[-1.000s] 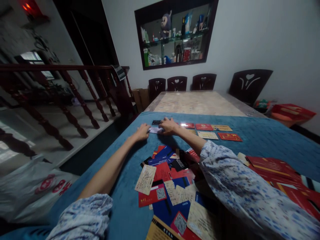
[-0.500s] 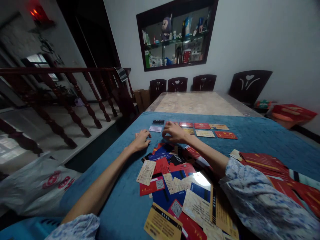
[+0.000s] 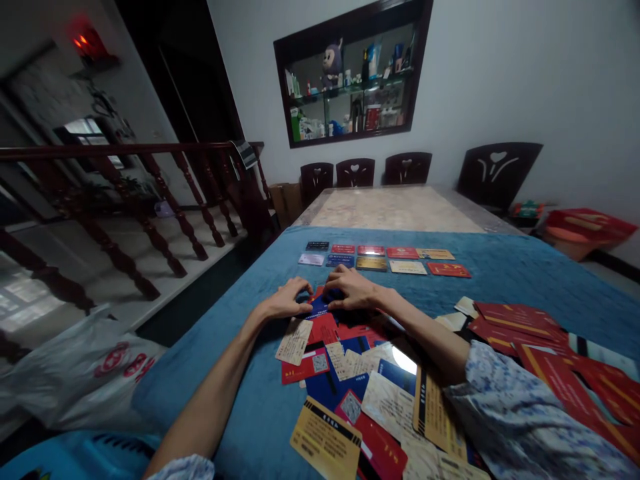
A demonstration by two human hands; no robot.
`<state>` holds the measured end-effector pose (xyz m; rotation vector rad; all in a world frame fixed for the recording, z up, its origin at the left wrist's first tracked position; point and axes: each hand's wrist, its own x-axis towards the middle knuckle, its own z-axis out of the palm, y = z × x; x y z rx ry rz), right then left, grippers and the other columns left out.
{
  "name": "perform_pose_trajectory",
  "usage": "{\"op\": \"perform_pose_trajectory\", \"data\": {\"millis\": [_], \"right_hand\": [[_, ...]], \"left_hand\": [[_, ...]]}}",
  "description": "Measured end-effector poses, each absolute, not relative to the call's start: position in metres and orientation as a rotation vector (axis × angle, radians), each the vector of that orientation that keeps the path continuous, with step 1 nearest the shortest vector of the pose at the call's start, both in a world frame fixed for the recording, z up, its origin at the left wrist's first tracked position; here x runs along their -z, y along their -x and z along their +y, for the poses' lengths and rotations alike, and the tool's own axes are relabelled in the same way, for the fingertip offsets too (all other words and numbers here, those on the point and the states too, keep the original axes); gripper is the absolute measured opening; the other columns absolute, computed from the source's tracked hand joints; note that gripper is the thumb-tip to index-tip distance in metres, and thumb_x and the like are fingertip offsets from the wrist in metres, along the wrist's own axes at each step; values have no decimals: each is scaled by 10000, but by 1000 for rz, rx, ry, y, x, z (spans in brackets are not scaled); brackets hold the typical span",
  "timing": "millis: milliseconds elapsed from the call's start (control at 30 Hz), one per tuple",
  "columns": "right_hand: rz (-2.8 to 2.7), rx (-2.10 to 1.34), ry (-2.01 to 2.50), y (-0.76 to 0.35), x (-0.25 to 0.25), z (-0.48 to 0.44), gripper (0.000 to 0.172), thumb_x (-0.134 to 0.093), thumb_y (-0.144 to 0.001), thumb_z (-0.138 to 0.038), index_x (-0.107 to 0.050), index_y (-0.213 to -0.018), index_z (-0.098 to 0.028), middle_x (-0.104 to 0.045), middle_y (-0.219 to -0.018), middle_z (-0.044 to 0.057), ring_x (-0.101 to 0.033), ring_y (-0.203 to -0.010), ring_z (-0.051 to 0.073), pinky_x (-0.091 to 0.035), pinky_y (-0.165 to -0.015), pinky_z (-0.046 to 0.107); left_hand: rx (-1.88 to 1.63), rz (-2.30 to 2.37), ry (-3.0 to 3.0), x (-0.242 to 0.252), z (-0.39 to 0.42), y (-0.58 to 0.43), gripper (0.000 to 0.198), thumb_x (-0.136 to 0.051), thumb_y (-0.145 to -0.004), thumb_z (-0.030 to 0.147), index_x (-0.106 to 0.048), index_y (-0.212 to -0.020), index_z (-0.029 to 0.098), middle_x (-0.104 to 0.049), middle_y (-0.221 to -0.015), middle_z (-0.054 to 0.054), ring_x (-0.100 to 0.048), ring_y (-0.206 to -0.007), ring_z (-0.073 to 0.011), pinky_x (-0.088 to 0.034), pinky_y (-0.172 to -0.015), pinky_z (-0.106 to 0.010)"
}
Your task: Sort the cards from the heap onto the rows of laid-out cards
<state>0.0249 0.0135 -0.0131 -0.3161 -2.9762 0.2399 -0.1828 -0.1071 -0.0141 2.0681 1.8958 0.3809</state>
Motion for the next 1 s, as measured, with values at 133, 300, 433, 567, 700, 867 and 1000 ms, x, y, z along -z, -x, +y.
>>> {"op": "perform_pose_trajectory", "data": {"millis": [133, 300, 433, 567, 700, 867, 1000], "right_hand": [[-2959, -240, 333, -25, 19, 10, 329, -694, -839, -426, -730, -1114, -251, -655, -1142, 99, -453, -1089, 292, -388, -900, 431], [-2909, -195, 421, -23, 25, 10, 303, -610, -904, -358, -709, -1170, -252, -646, -1167, 105, -447, -1092, 285, -380, -890, 418], [-2860, -159, 468, -22, 29, 8, 294, -537, -954, -342, -714, -1168, -246, -651, -1180, 110, -444, -1090, 282, -373, -880, 418], [-2874, -177, 389, -25, 29, 9, 294, -576, -927, -371, -726, -1149, -249, -658, -1171, 107, -442, -1105, 284, -368, -916, 441], [-2887, -232, 311, -29, 29, 12, 381, -642, -870, -455, -722, -1175, -240, -659, -1201, 107, -439, -1125, 304, -375, -950, 473], [-2900, -263, 303, -31, 27, 12, 436, -679, -832, -481, -726, -1182, -225, -658, -1203, 114, -454, -1107, 310, -389, -946, 482], [-2882, -240, 267, -32, 25, 12, 367, -649, -865, -471, -752, -1127, -234, -687, -1118, 110, -461, -1093, 306, -388, -930, 465]], "left_hand": [[-362, 1880, -2041, 17, -110, 181, 293, -670, -758, 295, -603, -1032, 216, -591, -1184, -51, -485, -1179, -259, -388, -1050, -426], [-379, 1950, -2018, 17, -109, 172, 228, -613, -821, 266, -588, -1043, 220, -581, -1199, -61, -484, -1185, -258, -371, -1056, -466], [-393, 2027, -2064, 22, -105, 166, 168, -554, -875, 203, -614, -1031, 221, -585, -1193, -72, -487, -1188, -261, -367, -1037, -478], [-412, 2068, -2136, 27, -99, 165, 181, -558, -869, 152, -674, -987, 226, -599, -1160, -75, -503, -1161, -260, -362, -1021, -476], [-436, 2040, -2199, 27, -99, 169, 221, -532, -870, 140, -715, -962, 223, -639, -1105, -70, -529, -1101, -244, -375, -1017, -460], [-501, 1883, -2256, 25, -104, 177, 209, -574, -870, 209, -763, -955, 237, -678, -1060, -55, -570, -1069, -220, -429, -1011, -371], [-570, 1813, -2245, 23, -108, 182, 199, -633, -858, 302, -778, -971, 229, -691, -1056, -58, -597, -1049, -208, -467, -973, -318]]}}
